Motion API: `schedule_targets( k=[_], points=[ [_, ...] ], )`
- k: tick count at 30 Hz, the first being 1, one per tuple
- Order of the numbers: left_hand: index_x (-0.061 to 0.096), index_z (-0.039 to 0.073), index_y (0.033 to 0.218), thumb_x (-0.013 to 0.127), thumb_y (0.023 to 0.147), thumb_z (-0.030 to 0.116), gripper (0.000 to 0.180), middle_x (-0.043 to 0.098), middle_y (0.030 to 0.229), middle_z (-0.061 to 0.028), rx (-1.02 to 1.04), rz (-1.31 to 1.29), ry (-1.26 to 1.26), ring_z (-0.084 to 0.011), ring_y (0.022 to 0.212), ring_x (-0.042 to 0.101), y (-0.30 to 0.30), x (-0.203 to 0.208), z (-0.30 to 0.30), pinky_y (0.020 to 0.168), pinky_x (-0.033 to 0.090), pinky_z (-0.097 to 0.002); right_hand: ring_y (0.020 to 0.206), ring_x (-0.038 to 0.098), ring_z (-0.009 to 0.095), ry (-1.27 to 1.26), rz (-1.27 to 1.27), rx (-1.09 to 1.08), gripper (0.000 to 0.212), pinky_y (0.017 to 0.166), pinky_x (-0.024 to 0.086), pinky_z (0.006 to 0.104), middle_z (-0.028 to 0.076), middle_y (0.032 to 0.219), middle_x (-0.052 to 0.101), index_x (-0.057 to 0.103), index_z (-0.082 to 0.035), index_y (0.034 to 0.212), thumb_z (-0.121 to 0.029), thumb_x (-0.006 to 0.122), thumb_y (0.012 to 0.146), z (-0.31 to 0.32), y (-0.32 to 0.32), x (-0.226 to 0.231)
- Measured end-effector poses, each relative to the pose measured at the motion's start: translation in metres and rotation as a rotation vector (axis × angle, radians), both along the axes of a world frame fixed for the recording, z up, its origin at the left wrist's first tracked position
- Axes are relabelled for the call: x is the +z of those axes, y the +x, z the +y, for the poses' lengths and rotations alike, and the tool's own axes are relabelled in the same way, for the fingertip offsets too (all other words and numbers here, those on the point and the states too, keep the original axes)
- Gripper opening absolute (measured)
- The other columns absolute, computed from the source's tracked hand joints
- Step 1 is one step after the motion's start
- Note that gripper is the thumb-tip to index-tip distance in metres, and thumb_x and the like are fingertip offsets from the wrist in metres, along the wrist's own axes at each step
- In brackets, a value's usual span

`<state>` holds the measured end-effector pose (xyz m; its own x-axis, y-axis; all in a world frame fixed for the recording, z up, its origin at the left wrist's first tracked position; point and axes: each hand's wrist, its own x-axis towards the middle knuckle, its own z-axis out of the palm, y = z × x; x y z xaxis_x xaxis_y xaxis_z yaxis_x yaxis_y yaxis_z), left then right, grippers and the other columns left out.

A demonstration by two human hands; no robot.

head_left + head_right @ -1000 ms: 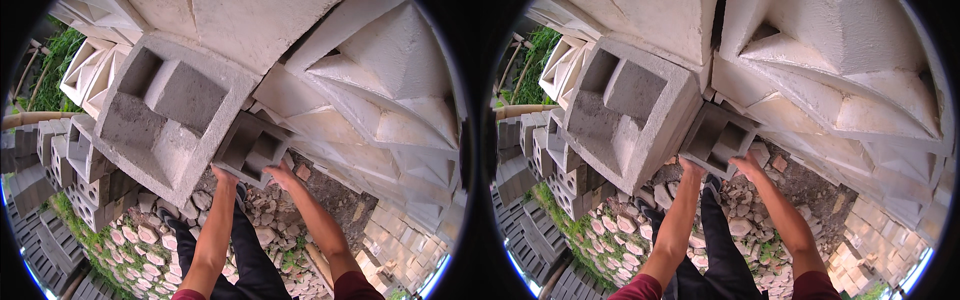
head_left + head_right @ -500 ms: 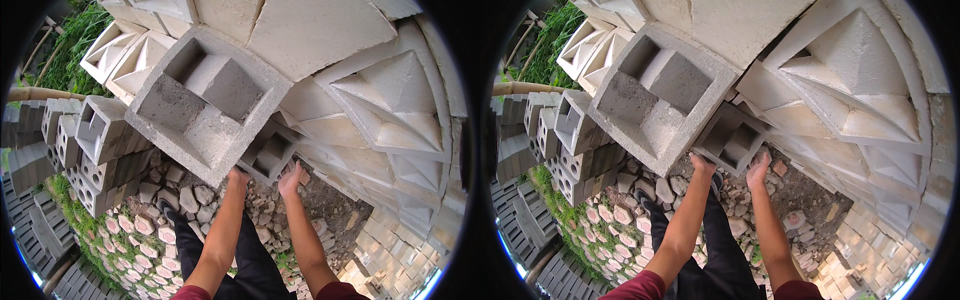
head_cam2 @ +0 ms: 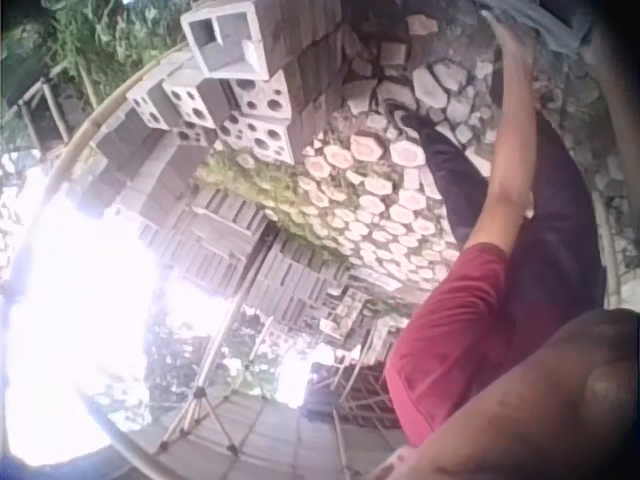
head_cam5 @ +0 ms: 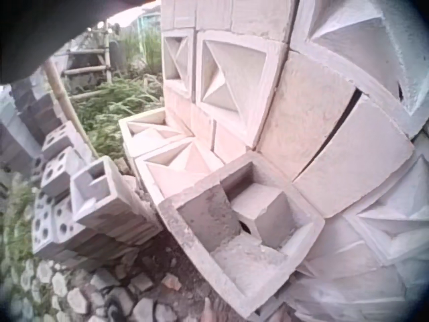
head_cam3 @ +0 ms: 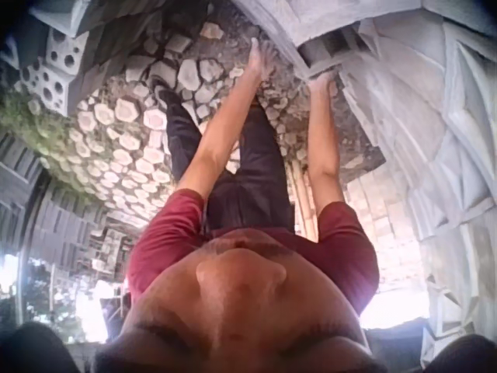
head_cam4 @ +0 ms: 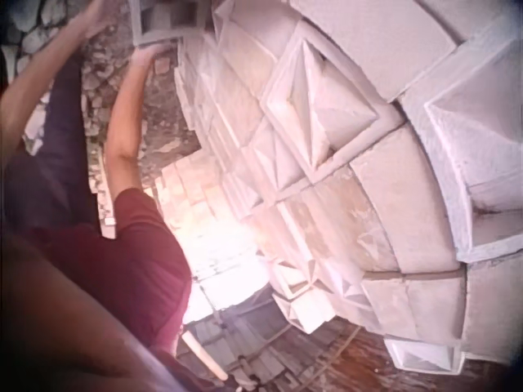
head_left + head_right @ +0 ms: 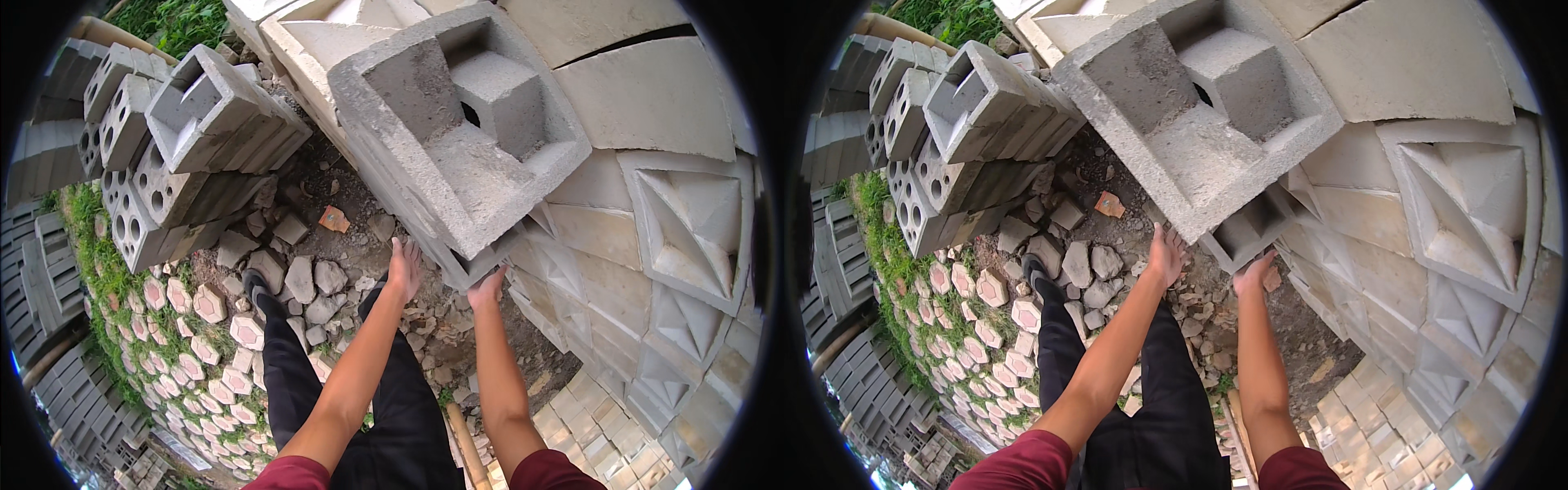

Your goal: The person picks up individual concrete ventilation blocks from a pile on the ground and places them into a vertical stack against a wall. They use both hands to lift and orient each block before setting it down.

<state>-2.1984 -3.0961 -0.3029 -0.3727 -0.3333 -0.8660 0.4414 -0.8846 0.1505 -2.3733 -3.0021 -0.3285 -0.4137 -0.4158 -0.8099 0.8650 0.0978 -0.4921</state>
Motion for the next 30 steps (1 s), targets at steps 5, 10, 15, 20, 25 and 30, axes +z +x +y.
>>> schedule_targets(
  k=[5,10,15,20,25,30],
  points=[
    [0.025,-0.001,0.142,0.028,0.099,0.046,0.064,0.034,0.145,-0.0151,-0.219,-0.222,-0.209,-0.0237,0.137,0.028,0.103,0.027,0.022,0.111,0.019,-0.043,0.115,0.05,0.027,0.442,0.792,0.123,0.045,0.097,0.04,0.0376,0.013,0.124,0.052,0.044,0.003,0.125,-0.027,0.051,0.092,0.053,0.033,0.025],
    [0.047,0.003,0.127,0.033,0.099,0.041,0.049,0.057,0.124,-0.0105,-0.094,-0.171,-0.136,-0.0189,0.115,0.052,0.221,0.047,0.029,0.094,0.039,-0.0365,0.099,0.058,0.023,0.417,1.068,0.529,0.028,0.087,0.045,0.0314,0.01,0.109,0.059,0.054,0.002,0.111,-0.015,0.056,0.089,0.05,0.106,0.077],
    [0.049,0.003,0.123,0.034,0.099,0.038,0.045,0.059,0.119,-0.0106,0.163,0.002,-0.168,-0.0176,0.106,0.055,0.331,0.052,0.024,0.09,0.042,-0.0347,0.086,0.059,0.02,-0.078,1.276,1.222,0.013,0.077,0.047,0.0318,0.011,0.094,0.06,0.059,0.001,0.093,-0.009,0.06,0.086,-0.022,0.234,0.1],
    [0.051,0.002,0.119,0.038,0.098,0.034,0.041,0.062,0.112,-0.0106,0.329,-0.203,-0.293,-0.0175,0.1,0.059,0.446,0.041,0.028,0.084,0.046,-0.0317,0.077,0.059,0.015,-0.29,1.227,1.392,0.011,0.07,0.048,0.0266,0.01,0.09,0.059,0.059,0.001,0.095,-0.005,0.06,0.086,-0.103,0.417,0.085],
    [0.051,0.001,0.119,0.038,0.098,0.031,0.039,0.062,0.111,-0.0111,0.644,-0.294,-0.207,-0.0179,0.097,0.059,0.579,0.045,0.078,0.084,0.046,-0.0321,0.072,0.054,0.007,-0.428,1.171,1.548,0.011,0.067,0.045,0.0218,0.001,0.082,0.058,0.059,0.0,0.094,-0.009,0.058,0.09,-0.114,0.585,0.077],
    [0.051,0.001,0.118,0.033,0.099,0.028,0.038,0.062,0.11,-0.0118,0.929,-0.39,-0.101,-0.0191,0.097,0.059,0.72,0.092,0.169,0.085,0.046,-0.034,0.069,0.057,0.008,-0.519,0.964,1.813,0.012,0.066,0.048,0.0243,0.003,0.078,0.062,0.061,0.001,0.091,-0.011,0.059,0.089,-0.076,0.747,0.113]
  ],
)
